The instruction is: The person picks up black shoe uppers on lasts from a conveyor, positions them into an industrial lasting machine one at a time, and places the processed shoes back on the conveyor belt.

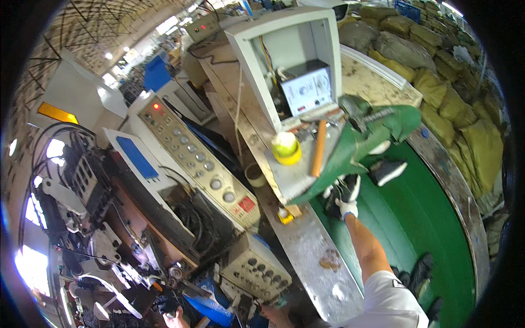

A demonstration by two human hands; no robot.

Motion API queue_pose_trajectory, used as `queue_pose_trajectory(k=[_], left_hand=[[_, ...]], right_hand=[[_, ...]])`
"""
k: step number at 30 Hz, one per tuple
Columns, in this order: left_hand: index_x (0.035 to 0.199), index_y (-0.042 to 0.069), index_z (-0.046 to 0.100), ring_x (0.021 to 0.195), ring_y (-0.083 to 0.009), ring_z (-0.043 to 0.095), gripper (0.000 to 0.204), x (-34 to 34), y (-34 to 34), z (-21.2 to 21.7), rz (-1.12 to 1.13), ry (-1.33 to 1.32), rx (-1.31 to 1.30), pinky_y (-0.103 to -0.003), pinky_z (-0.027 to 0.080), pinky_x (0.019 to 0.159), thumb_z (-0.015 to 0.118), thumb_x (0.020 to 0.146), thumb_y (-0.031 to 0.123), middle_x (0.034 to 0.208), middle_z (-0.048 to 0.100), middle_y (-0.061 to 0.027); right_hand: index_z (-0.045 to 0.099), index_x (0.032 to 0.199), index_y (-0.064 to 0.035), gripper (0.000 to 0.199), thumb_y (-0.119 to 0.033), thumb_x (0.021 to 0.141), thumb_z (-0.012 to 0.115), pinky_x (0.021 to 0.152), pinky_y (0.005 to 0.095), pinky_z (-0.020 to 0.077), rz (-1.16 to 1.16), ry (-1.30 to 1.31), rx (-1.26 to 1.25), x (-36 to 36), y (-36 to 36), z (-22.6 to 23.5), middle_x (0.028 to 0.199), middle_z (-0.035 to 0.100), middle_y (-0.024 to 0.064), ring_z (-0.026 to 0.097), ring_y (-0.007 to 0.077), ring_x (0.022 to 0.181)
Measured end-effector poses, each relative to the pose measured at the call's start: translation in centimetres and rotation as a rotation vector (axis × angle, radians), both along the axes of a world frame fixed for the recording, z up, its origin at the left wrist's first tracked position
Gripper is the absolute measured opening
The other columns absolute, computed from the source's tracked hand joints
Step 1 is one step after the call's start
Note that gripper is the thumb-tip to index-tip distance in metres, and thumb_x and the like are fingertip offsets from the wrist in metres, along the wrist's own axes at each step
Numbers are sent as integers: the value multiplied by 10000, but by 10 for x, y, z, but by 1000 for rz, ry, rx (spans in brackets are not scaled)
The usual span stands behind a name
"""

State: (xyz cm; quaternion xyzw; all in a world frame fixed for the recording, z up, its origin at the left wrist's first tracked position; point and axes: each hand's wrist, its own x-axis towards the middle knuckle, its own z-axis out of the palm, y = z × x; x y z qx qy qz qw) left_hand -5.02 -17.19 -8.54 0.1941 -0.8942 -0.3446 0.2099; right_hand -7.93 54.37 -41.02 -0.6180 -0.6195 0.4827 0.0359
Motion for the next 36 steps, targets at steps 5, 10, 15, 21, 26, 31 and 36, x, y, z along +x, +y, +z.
queue_pose_trajectory(k=[5, 10, 15, 21, 26, 31, 36], left_hand=[[1132, -18, 632, 989, -269, 601, 468, 14, 70, 52, 107, 5, 106, -374, 487, 912, 826, 738, 144, 1131, 649, -157], [1017, -72, 650, 886, -298, 637, 456, -2, 16, 15, -45, -197, -257, -397, 499, 858, 825, 741, 245, 947, 691, -202], [1052, -85, 647, 835, -268, 638, 373, 12, 3, 34, -336, -210, -440, -381, 516, 749, 748, 822, 190, 967, 695, -186], [1110, 20, 664, 913, -219, 637, 426, -12, -14, -1, -231, 34, 244, -355, 503, 851, 765, 706, 109, 1018, 704, -110], [1174, 19, 642, 940, -247, 655, 516, -1, -52, -4, -315, -111, 253, -364, 500, 885, 773, 684, 112, 1054, 706, -134], [1435, -8, 470, 1117, -309, 648, 761, 39, -132, -25, -567, -593, 253, -361, 480, 1002, 769, 740, 73, 1258, 649, -202], [1345, -18, 556, 968, -186, 677, 511, 0, -66, 14, -570, -407, 1028, -317, 552, 849, 701, 912, 214, 1172, 672, -135]], right_hand=[[337, 1368, 116, 1063, -442, 652, 891, 1015, 433, 490, -125, -148, 47, -22, -3, 17, 1331, 550, 312, 561, 416, 1241], [432, 1350, 42, 791, -226, 728, 840, 954, 429, 522, -150, 479, -48, 21, 16, -7, 1142, 655, 218, 664, 351, 1020], [535, 1344, 5, 636, -220, 808, 795, 1002, 455, 497, -79, 1046, -1014, 94, -59, 28, 1285, 633, 126, 648, 335, 1092], [413, 1465, -48, 843, -372, 789, 799, 1107, 530, 401, 148, 1479, -1111, 180, -250, 183, 1448, 505, 138, 524, 358, 1282], [507, 1366, -37, 615, -327, 869, 723, 1024, 455, 465, 204, 1299, -1169, 158, -368, 231, 1310, 586, 118, 589, 289, 1169], [600, 1267, -26, 411, -282, 950, 647, 942, 380, 529, 434, 1090, -1122, 117, -455, 258, 1172, 668, 98, 654, 220, 1055], [593, 1281, -21, 394, -246, 960, 627, 931, 359, 534, 492, 768, -1310, 82, -525, 307, 1167, 676, 90, 661, 199, 1033]])
